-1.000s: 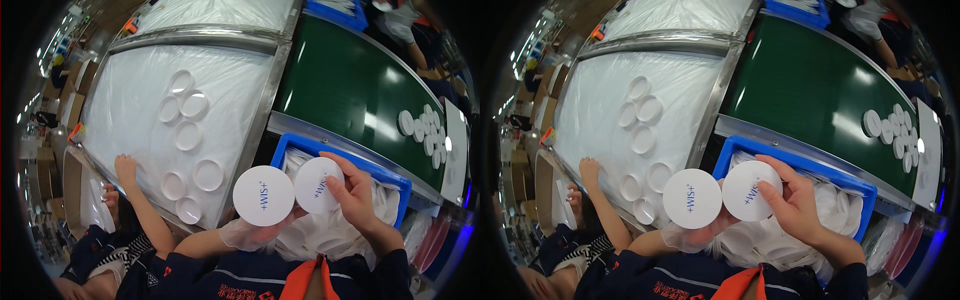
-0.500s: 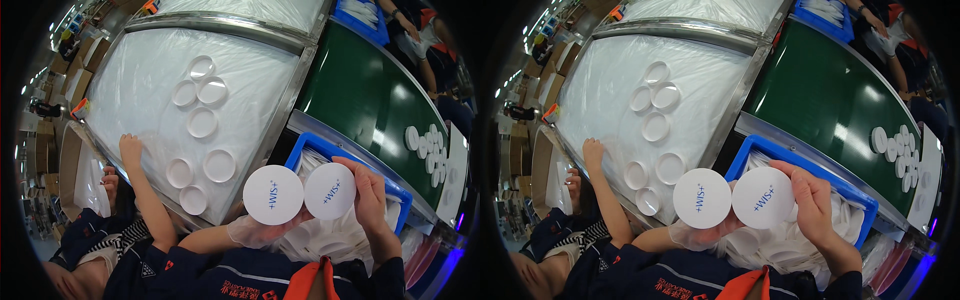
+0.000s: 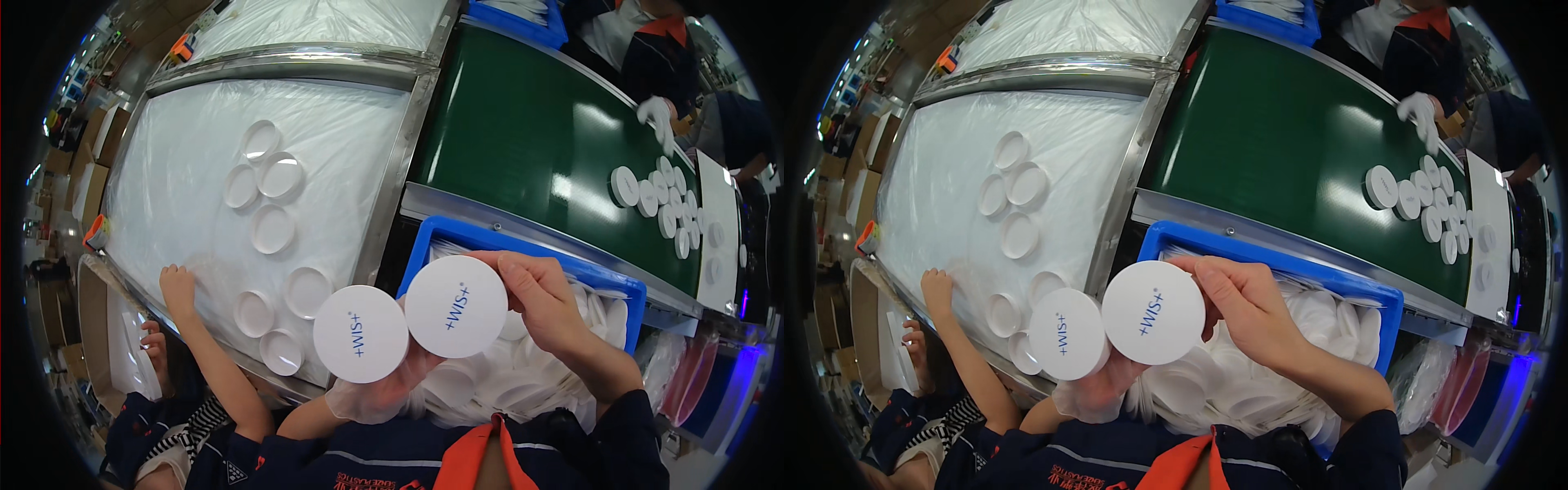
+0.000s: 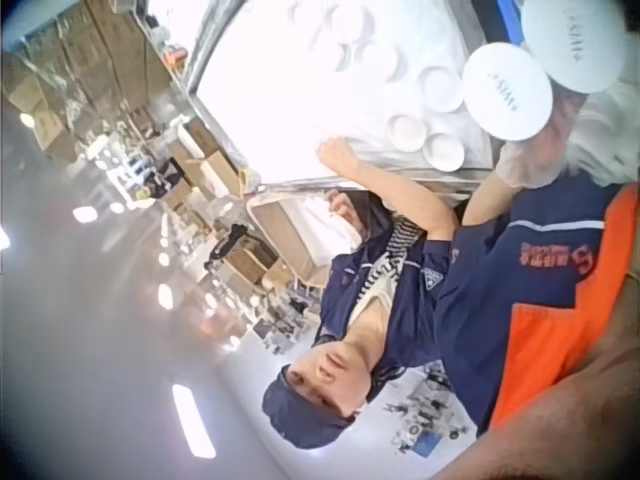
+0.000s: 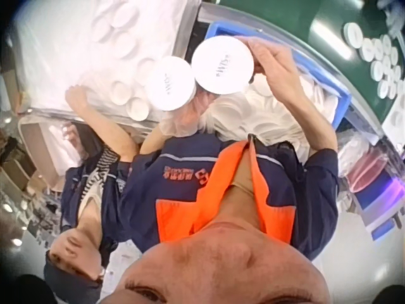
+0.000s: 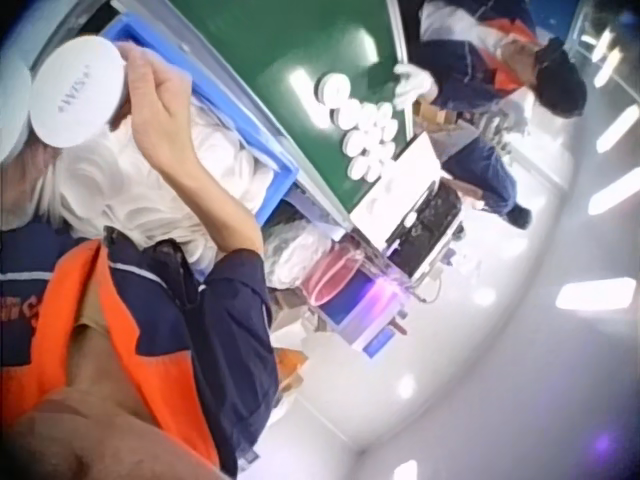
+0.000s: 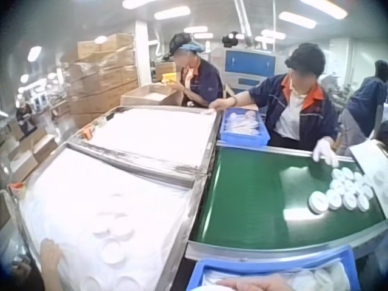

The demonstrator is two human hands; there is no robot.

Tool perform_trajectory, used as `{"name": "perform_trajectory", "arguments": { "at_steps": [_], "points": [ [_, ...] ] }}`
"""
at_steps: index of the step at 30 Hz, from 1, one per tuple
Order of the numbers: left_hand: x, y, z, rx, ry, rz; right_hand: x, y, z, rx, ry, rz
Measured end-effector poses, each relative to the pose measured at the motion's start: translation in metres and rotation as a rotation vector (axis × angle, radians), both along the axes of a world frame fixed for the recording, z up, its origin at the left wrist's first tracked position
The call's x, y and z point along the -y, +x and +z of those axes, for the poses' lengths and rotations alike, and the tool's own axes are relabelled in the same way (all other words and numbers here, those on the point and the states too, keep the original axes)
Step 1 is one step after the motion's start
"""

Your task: The person sorts, aligns, and stacks white plastic container lids by hand on an assembly line conveyor setup.

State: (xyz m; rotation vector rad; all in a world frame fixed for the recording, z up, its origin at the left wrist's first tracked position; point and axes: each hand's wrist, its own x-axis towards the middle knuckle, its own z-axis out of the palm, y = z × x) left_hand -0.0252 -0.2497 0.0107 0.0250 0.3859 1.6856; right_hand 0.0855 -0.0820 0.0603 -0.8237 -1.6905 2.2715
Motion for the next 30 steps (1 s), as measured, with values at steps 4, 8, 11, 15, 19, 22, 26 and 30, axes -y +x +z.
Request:
{"name": "perform_trajectory", "arguments": {
  "at_steps": [4,8,11,15,19,22,26,30],
  "points": [
    [0.003,-0.003,0.003,0.174,-0.096,0.013,0.004,0.001,0.001,0.014,-0.017,0.021],
    [0.0,-0.004,0.006,0.143,-0.138,-0.004,0.006,0.002,-0.001,0.005,0.066,0.014],
    [0.005,0.003,-0.003,0.586,0.018,0.132,0.007,0.003,0.002,0.013,0.077,0.026],
    [0.008,-0.001,0.001,0.261,-0.105,0.025,0.009,0.005,0.006,0.005,0.099,0.041],
    [0.008,0.001,0.002,0.2,-0.143,0.027,0.01,0.006,0.008,-0.008,0.114,0.06],
    [0.011,0.003,0.002,0.262,-0.109,0.04,0.011,0.007,0.005,-0.003,0.104,0.057],
    [0.014,0.007,0.005,0.13,-0.176,0.072,0.012,0.008,0.002,-0.003,0.067,0.068],
    [0.011,0.009,0.009,0.114,-0.159,0.048,0.011,0.01,0.001,-0.007,0.075,0.072]
  ]
}}
